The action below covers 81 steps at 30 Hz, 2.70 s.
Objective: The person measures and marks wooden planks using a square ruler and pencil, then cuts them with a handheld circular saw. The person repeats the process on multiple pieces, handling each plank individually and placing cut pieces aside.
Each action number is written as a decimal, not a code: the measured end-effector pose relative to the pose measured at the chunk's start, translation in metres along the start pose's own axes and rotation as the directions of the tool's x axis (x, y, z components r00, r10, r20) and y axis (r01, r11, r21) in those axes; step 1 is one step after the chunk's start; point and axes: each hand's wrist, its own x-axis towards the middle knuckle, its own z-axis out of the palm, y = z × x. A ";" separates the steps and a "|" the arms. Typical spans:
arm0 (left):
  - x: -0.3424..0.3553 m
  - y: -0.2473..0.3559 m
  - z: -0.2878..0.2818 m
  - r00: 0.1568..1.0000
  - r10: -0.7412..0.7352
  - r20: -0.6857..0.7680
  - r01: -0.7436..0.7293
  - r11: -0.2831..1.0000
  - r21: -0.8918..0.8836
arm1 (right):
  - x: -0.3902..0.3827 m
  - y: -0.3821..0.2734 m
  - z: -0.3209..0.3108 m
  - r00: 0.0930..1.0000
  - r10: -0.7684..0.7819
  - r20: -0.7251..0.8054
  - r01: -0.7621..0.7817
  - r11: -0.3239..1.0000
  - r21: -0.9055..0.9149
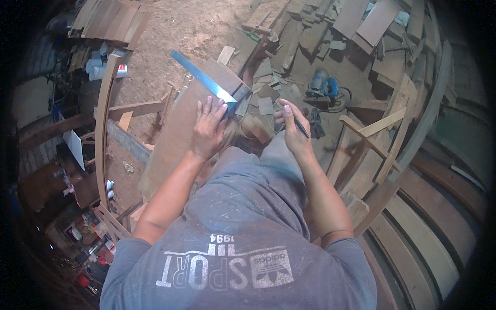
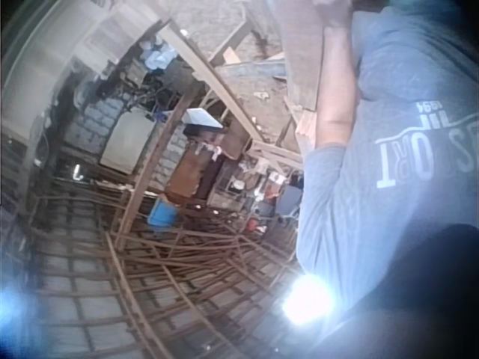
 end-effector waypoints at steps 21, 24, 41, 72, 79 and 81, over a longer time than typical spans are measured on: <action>0.002 0.004 0.002 1.000 0.005 -0.011 -0.004 0.998 0.062 | -0.015 0.041 0.031 0.973 -0.172 -0.155 0.202 0.958 0.204; 0.001 0.004 0.004 1.000 0.011 -0.013 -0.010 0.997 0.082 | -0.025 0.058 0.035 0.986 -0.093 -0.138 0.131 0.946 0.297; -0.001 -0.001 0.007 0.999 0.033 -0.020 -0.030 0.994 0.110 | -0.045 0.077 0.038 0.983 -0.062 -0.172 0.116 0.939 0.325; -0.003 -0.002 -0.001 0.999 0.005 -0.032 -0.005 1.000 -0.018 | 0.102 -0.093 0.185 0.976 -0.065 0.209 0.126 0.948 -0.291; -0.006 -0.001 -0.001 1.000 0.001 -0.024 0.000 1.000 0.007 | 0.103 -0.090 0.148 0.900 -0.163 0.405 0.361 0.799 -0.481; -0.008 -0.004 0.003 1.000 0.001 -0.019 0.000 0.999 0.038 | 0.076 -0.110 0.128 0.862 -0.207 0.462 0.466 0.683 -0.563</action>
